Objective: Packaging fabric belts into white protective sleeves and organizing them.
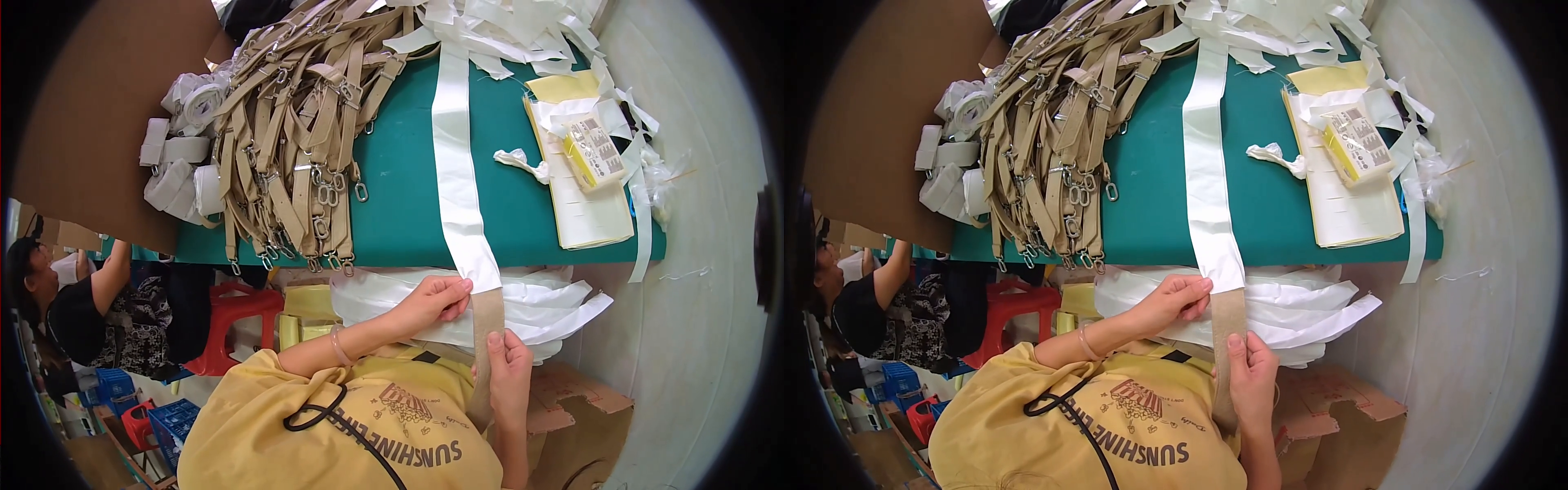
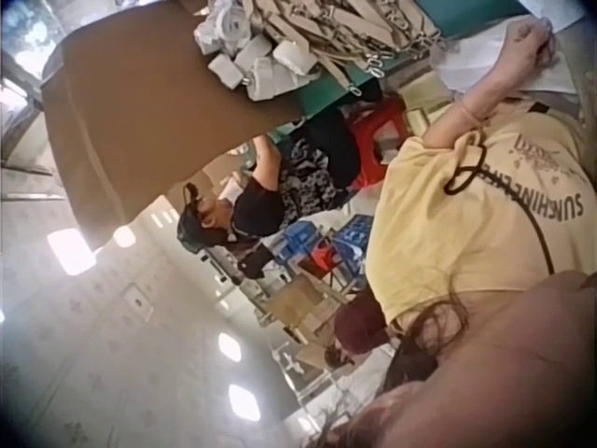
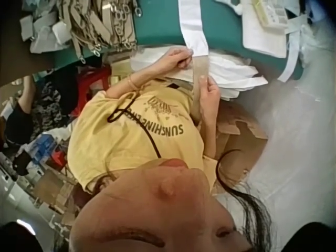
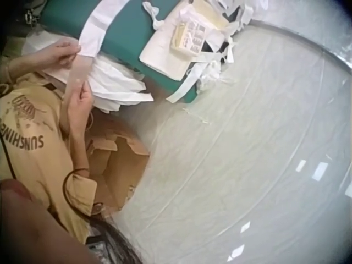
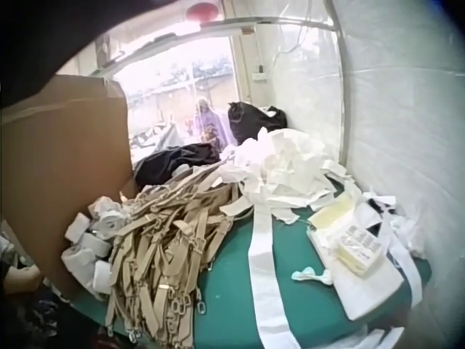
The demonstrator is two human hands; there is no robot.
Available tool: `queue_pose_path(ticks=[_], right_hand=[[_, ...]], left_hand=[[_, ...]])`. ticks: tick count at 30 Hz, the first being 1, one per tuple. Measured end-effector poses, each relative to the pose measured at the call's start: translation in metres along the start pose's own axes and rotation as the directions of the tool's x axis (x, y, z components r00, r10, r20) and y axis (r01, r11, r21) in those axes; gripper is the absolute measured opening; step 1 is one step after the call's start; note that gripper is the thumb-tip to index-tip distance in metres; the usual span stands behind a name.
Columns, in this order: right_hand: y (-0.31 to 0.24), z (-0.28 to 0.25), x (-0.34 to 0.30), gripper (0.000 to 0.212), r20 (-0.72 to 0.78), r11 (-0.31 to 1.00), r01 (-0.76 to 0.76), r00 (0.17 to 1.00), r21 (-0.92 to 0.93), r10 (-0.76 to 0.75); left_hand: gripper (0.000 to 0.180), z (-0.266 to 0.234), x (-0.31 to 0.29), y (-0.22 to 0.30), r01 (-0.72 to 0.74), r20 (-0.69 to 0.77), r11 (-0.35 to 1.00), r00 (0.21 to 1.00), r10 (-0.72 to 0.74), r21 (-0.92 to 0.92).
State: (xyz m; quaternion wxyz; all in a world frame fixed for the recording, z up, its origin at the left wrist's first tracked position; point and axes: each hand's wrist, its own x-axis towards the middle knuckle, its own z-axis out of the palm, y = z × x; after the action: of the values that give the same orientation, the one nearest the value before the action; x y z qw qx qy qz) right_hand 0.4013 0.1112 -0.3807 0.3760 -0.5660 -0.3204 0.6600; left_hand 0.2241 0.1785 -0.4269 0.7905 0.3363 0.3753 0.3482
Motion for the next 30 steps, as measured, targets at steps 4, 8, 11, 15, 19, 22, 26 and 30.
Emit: queue_pose_path(ticks=[4, 8, 11, 15, 19, 22, 26, 30], right_hand=[[0.008, -0.016, 0.005, 0.026, -0.010, 0.995, 0.008, 1.000, -0.097, -0.009], [0.017, 0.002, 0.009, 0.027, -0.096, 0.980, 0.184, 0.977, -0.071, -0.190], [0.022, -0.006, 0.015, 0.027, -0.018, 0.981, 0.149, 0.988, -0.126, -0.153], [-0.006, -0.010, 0.022, 0.031, 0.231, 0.830, -0.265, 0.958, 0.490, 0.169], [-0.011, -0.014, 0.024, 0.031, 0.377, 0.688, -0.408, 0.903, 0.600, 0.206], [-0.011, -0.014, 0.023, 0.033, 0.426, 0.603, -0.462, 0.879, 0.650, 0.214], [-0.009, -0.014, 0.025, 0.033, 0.472, 0.573, -0.496, 0.857, 0.652, 0.204], [-0.006, -0.009, 0.026, 0.032, 0.525, 0.539, -0.542, 0.826, 0.645, 0.203]], left_hand=[[0.042, -0.006, -0.001, 0.004, -0.002, 0.064, 0.996, 0.998, -0.004, 0.091], [0.042, -0.007, 0.003, 0.002, 0.014, 0.120, 1.000, 0.993, -0.011, -0.027], [0.043, -0.006, 0.003, 0.006, 0.034, 0.073, 0.991, 0.997, -0.024, -0.129], [0.039, -0.008, 0.000, 0.004, -0.072, 0.032, 0.991, 0.997, 0.069, 0.113], [0.013, 0.003, -0.002, 0.009, -0.293, -0.126, 0.643, 0.843, 0.523, 0.707], [0.006, 0.012, 0.008, 0.013, -0.398, -0.062, 0.421, 0.663, 0.746, 0.815], [0.009, 0.012, 0.016, 0.020, -0.401, 0.059, 0.211, 0.563, 0.824, 0.891], [0.010, 0.010, 0.025, 0.026, -0.377, 0.083, 0.142, 0.522, 0.849, 0.915]])
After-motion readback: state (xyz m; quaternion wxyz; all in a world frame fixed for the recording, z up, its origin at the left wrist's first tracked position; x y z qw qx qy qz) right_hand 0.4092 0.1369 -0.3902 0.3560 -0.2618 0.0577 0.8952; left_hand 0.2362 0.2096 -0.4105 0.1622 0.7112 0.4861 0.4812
